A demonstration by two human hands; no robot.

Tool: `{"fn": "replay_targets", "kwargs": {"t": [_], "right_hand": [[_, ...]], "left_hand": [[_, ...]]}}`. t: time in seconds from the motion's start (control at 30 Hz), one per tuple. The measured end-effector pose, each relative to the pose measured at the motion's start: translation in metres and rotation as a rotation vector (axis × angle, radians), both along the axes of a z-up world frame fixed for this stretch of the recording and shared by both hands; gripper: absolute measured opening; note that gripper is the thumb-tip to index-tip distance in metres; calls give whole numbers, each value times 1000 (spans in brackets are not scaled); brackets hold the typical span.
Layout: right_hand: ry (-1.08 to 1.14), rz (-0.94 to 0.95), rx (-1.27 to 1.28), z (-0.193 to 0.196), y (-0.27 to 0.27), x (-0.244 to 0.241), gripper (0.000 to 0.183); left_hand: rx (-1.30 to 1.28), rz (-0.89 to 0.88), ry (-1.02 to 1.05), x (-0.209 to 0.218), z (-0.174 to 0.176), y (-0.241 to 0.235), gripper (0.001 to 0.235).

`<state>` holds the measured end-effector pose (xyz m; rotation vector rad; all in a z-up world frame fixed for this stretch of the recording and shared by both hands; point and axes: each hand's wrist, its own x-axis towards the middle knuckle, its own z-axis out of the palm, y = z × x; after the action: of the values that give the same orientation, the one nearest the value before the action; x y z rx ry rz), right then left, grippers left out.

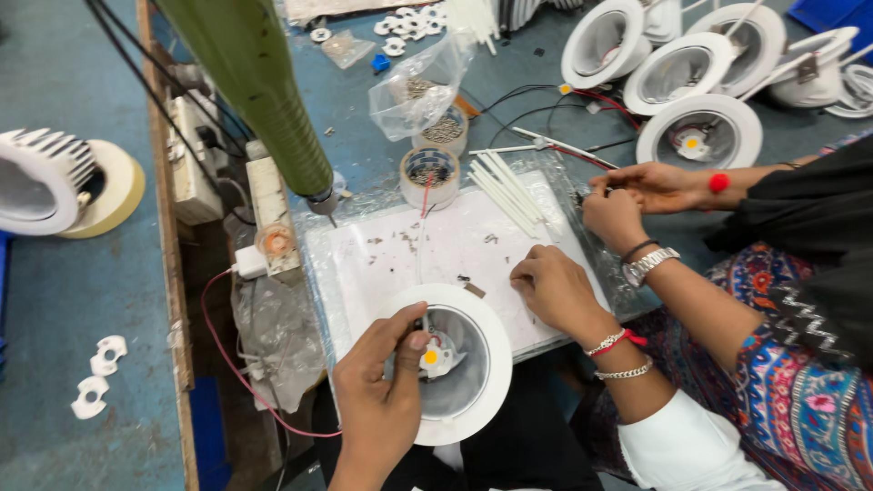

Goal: The person assembles LED light fixtures by inserting electronic components and wiring into housing units, then uses a powered driver to secure them with screws.

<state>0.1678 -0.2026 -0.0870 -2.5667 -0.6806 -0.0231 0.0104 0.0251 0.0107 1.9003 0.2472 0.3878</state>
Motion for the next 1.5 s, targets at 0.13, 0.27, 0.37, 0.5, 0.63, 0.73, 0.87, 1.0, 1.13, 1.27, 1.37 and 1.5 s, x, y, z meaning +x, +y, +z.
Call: {"fn": "replay_targets", "kwargs": {"t": [0.13, 0.27, 0.37, 0.5, 0.63, 0.73, 0.87, 1.0, 1.13, 1.27, 1.37, 1.5], "right_hand": [[12, 38, 104, 9, 9, 5, 5], [511, 27, 679, 50, 6, -10, 9], [591, 161, 860, 78, 17, -42, 7], [446, 387, 757, 94, 56, -64, 9], [217, 385, 723, 98, 70, -71, 12], [266, 302, 660, 94, 72, -72, 9], [278, 327, 693, 91, 70, -71, 10], [419, 302, 760, 89, 65, -64, 14], [664, 205, 855, 85, 61, -59, 16], [749, 222, 865, 84, 61, -56, 15], [780, 208, 812, 87, 62, -55, 15], [714, 277, 804, 97, 62, -56, 16]], "left_hand": [[-181, 50, 16, 3, 2, -5, 21], [-230, 56, 83, 3, 2, -5, 15], [-178, 23, -78, 2, -3, -5, 12], [-149, 17, -116, 1, -3, -5, 11], [-172, -19, -136, 2, -1, -3, 8], [-176, -29, -149, 1, -2, -3, 8], [-221, -50, -188, 1, -3, -2, 8], [-155, -21, -171, 2, -3, -3, 9], [-109, -10, -200, 1, -1, -3, 12], [-98, -2, -204, 1, 0, -3, 12], [-73, 24, -149, 1, 2, -2, 12], [-93, 33, -163, 2, 2, -3, 11]]}}
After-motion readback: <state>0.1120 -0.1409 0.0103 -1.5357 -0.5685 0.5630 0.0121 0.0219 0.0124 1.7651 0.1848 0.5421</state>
